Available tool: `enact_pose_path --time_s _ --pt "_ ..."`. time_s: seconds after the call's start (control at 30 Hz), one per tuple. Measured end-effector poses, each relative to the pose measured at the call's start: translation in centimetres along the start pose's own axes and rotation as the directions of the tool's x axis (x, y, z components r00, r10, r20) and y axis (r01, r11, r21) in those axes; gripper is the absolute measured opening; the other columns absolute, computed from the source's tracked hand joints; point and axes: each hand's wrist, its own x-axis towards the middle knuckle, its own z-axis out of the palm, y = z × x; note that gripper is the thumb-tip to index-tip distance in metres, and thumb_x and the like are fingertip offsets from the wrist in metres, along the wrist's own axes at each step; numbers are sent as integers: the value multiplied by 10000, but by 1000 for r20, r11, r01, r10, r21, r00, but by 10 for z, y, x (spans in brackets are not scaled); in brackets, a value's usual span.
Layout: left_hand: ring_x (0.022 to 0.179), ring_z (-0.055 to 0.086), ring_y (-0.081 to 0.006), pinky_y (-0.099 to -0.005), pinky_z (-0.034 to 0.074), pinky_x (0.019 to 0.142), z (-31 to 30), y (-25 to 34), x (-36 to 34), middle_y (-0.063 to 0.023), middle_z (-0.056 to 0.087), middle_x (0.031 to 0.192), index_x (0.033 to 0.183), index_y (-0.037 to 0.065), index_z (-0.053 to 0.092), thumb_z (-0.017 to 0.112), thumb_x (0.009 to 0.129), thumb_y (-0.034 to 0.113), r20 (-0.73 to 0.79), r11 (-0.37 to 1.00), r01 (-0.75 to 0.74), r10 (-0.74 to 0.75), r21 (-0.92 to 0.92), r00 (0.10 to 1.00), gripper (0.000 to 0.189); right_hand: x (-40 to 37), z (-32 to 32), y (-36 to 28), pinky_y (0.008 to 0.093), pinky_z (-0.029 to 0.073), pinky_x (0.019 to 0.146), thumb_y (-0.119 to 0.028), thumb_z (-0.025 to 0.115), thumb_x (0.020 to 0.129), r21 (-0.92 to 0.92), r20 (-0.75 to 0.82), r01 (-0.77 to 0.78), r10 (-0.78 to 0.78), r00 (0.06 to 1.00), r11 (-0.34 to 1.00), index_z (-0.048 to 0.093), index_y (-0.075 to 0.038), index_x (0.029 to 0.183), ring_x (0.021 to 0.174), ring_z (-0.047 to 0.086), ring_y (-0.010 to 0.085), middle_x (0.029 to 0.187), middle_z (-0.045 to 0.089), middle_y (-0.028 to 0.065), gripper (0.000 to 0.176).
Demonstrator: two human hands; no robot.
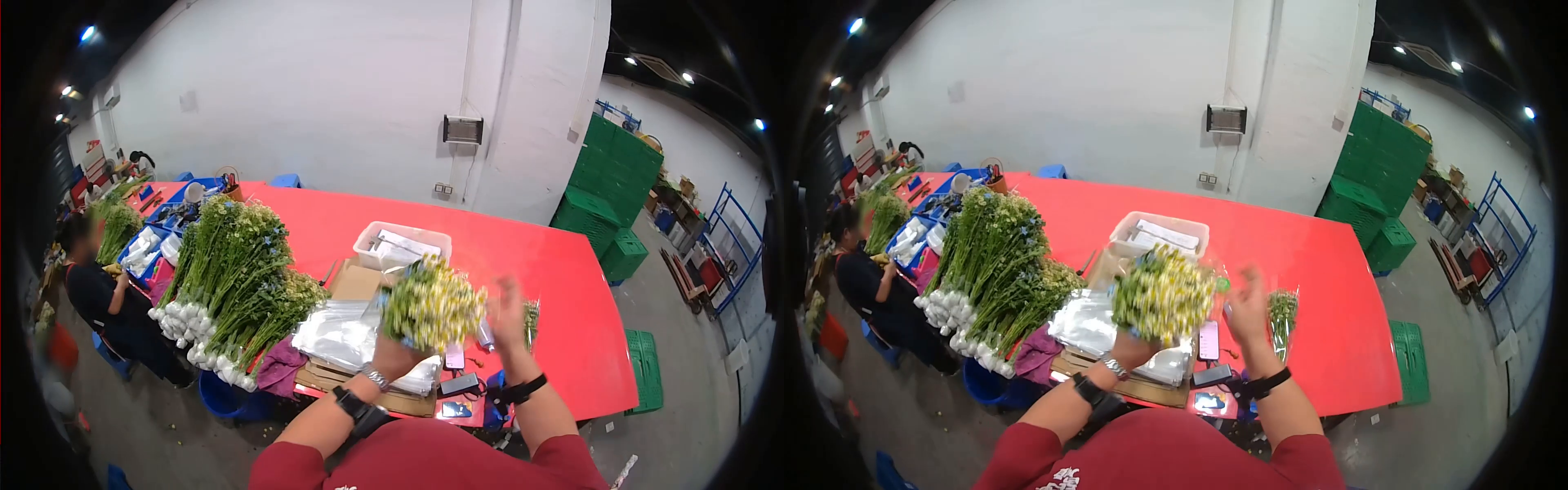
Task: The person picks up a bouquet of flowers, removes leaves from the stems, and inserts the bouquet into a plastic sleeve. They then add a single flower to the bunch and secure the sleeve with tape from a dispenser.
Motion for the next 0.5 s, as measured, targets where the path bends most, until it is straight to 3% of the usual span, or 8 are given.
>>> enact_pose_path --time_s 0.07,0.17,0.2,0.23,0.27,0.33,0.4,0.5 --pt "1279 570 -257 -419 461 1096 64 -45 -32 -115 584 1404 1407 90 521 788 848 288 430 36 461 -304 -887 850 651 -25 -14 108 340 511 889 -26 627 906 116 368 -383 319 873 916 362 -46 1508 1041 607 181 1399 530 163 658" --pt "1262 581 -250 -434 481 1061 23 -8 -4 -100 584 1408 1424 115 519 684 923 335 167 597 222 -146 -771 975 572 -68 -13 127 393 457 1032 -110 719 884 689 502 -620 369 782 376 348 -52 1526 1282 535 253 1439 517 175 744" --pt "1254 587 -247 -442 491 1043 6 2 4 -93 584 1410 1432 127 518 632 960 358 67 799 54 -17 -599 998 538 -72 -12 87 399 413 1083 -165 775 851 198 461 -447 320 828 872 327 -48 1538 1348 483 270 1472 492 181 828" --pt "1252 584 -271 -442 502 1009 -10 0 14 -110 594 1400 1413 149 551 680 929 337 -91 941 -313 326 130 941 535 -76 -9 53 405 370 1133 -220 830 819 -403 463 -56 256 849 913 307 -44 1550 1414 432 287 1504 467 187 916" --pt "1163 632 -314 -446 525 942 -15 8 23 -112 636 1344 1359 163 604 755 873 291 -72 981 -194 194 3 978 525 -80 -5 33 405 370 1133 -220 830 819 -406 448 -66 262 855 912 307 -44 1550 1414 432 287 1504 467 187 916" --pt "1047 684 -285 -423 546 878 -40 32 45 -78 682 1259 1298 126 636 784 863 181 145 824 183 -124 -536 982 463 -90 3 9 398 366 1135 -287 910 725 -350 392 51 97 915 936 299 -39 1550 1409 437 292 1492 472 202 1056" --pt "961 698 -237 -381 560 849 -36 48 49 -66 687 1217 1263 76 637 771 886 99 186 159 236 -279 -959 942 401 -97 9 4 370 457 1029 -237 915 730 -271 401 37 78 913 962 354 -30 1515 1251 563 249 1372 572 158 987" --pt "1002 678 -198 -350 567 881 -47 49 54 -76 675 1198 1281 33 591 714 923 20 217 30 238 -306 -971 927 378 -120 15 -6 265 506 737 -109 836 816 -118 492 -517 502 711 848 562 -13 1310 839 595 84 966 645 -2 573"
